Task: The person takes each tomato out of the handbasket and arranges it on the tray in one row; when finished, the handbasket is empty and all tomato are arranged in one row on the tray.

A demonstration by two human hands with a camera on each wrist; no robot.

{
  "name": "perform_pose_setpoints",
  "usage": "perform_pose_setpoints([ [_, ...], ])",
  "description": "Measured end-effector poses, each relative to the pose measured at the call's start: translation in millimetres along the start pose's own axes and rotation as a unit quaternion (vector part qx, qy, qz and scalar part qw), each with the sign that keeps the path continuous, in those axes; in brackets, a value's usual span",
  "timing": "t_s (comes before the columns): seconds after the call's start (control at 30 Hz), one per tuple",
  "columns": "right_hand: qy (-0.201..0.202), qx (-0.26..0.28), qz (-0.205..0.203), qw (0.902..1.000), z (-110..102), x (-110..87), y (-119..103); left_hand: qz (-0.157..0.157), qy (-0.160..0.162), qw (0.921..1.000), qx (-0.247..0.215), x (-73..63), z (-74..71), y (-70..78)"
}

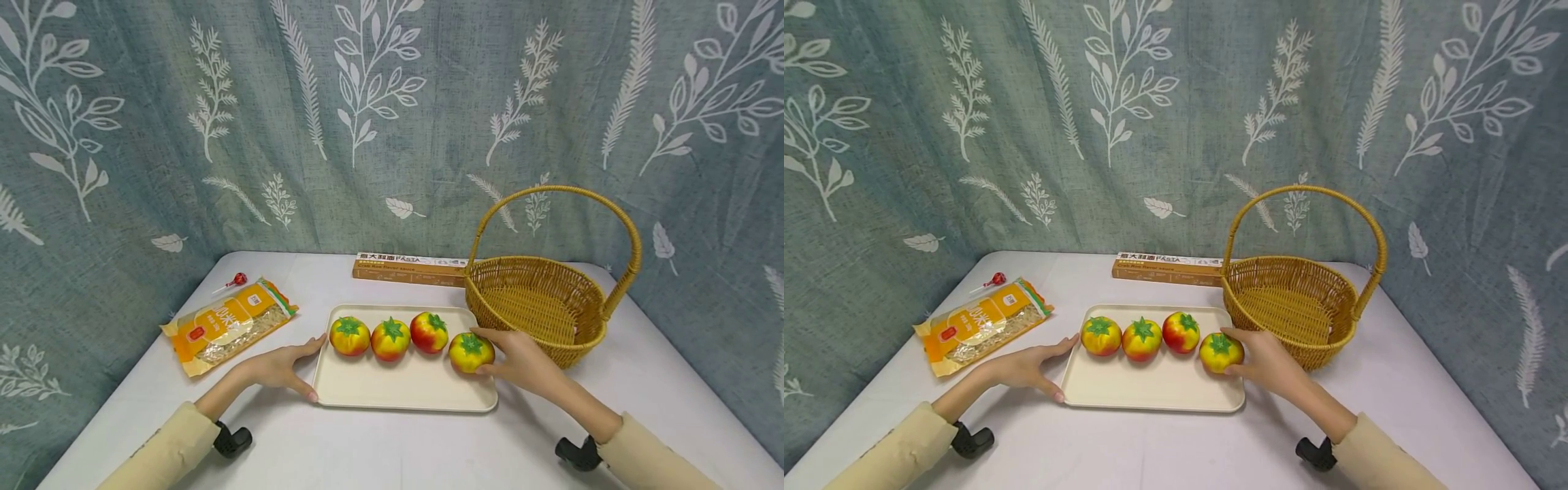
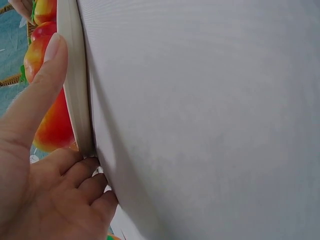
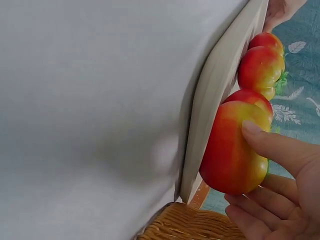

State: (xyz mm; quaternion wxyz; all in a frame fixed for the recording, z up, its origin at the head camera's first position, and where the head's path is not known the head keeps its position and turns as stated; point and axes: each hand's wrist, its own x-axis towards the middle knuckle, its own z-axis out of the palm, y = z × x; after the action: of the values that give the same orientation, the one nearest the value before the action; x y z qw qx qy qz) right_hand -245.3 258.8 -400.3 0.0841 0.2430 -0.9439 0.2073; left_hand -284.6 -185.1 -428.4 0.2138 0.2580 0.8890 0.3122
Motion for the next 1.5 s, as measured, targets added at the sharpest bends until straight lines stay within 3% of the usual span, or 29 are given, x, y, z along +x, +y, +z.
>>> perform_pose_setpoints([
  [0.67,0.019,-0.006,0.005,0.9998,2,15.9,-2,0.002,0.001,1.0000,0.006,0.3,0.1,-1.7],
  [1.03,0.005,0.002,0.019,0.9998,3,15.1,-4,0.013,-0.005,0.9999,0.006,-2.0,0.2,1.3],
  [1.5,0.013,0.017,0.007,0.9997,-4,11.1,-9,0.004,0.001,1.0000,-0.001,0.4,0.9,-1.9],
])
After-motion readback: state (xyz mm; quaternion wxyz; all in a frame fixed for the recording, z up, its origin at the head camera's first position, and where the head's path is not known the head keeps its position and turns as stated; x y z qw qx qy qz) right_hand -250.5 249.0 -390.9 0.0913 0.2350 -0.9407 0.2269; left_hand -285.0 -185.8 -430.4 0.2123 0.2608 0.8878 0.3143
